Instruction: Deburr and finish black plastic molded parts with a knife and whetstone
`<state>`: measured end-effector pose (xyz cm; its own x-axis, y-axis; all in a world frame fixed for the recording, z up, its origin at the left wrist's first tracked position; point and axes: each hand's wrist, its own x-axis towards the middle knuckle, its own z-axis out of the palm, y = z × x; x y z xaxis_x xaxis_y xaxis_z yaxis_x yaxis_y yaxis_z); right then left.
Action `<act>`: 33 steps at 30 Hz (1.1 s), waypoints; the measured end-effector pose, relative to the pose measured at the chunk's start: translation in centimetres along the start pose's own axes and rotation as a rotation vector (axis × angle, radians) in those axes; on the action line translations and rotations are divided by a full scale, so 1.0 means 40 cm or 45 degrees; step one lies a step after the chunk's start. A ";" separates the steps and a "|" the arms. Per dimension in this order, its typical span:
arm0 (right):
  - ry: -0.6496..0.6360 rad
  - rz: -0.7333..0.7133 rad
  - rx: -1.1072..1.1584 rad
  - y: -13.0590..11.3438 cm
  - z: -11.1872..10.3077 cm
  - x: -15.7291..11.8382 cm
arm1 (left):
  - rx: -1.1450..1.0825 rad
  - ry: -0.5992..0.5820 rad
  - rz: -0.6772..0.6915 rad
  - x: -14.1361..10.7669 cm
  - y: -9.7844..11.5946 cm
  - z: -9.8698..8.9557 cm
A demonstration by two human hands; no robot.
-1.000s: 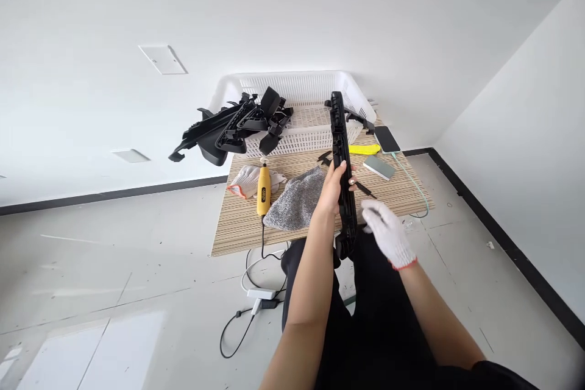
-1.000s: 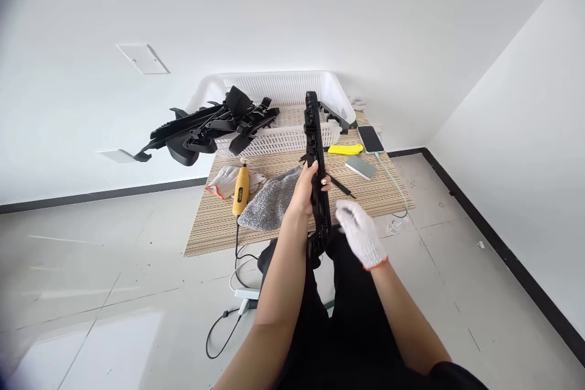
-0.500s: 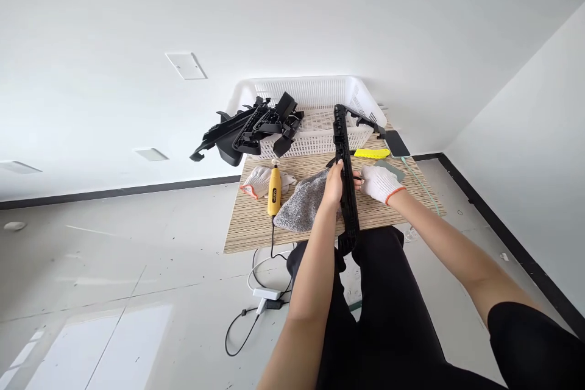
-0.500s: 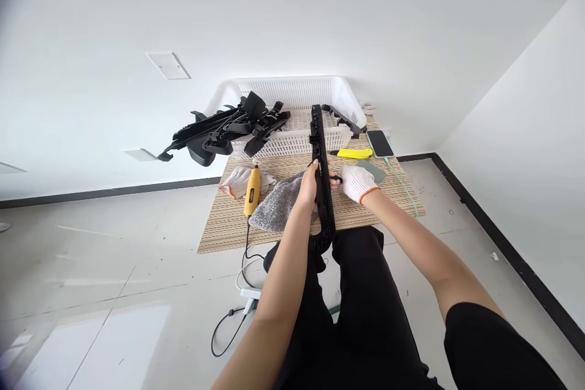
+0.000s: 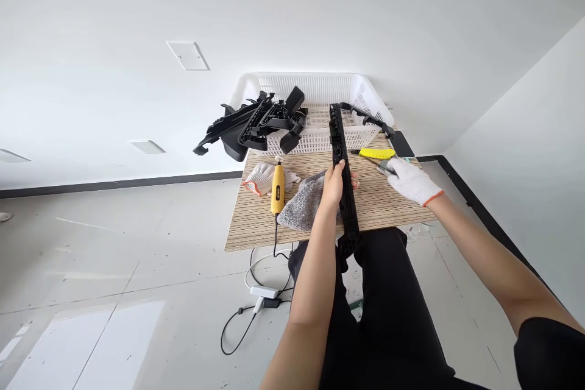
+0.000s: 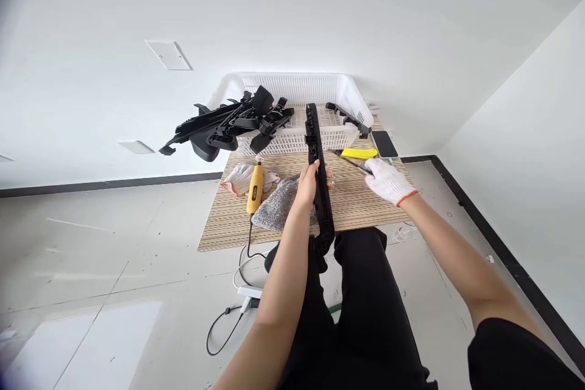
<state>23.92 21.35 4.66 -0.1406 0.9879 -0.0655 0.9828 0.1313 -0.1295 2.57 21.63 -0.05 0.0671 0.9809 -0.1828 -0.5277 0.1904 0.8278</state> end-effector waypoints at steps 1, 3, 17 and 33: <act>0.081 -0.007 0.028 0.004 -0.011 -0.004 | 0.000 0.004 0.000 0.001 -0.001 0.000; 0.201 -0.067 0.067 0.002 -0.035 -0.013 | 0.005 0.006 0.001 0.003 -0.002 0.000; 0.586 -0.429 -0.481 -0.100 -0.338 0.066 | 0.064 -0.181 0.105 -0.039 0.009 0.002; 0.547 -0.570 -0.336 -0.104 -0.428 0.082 | 0.104 -0.435 0.270 -0.079 0.017 0.022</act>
<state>21.40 25.45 21.91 -0.5347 0.7716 0.3445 0.8448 0.4976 0.1967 2.72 18.69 1.56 0.2486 0.9533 0.1718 -0.4922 -0.0284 0.8700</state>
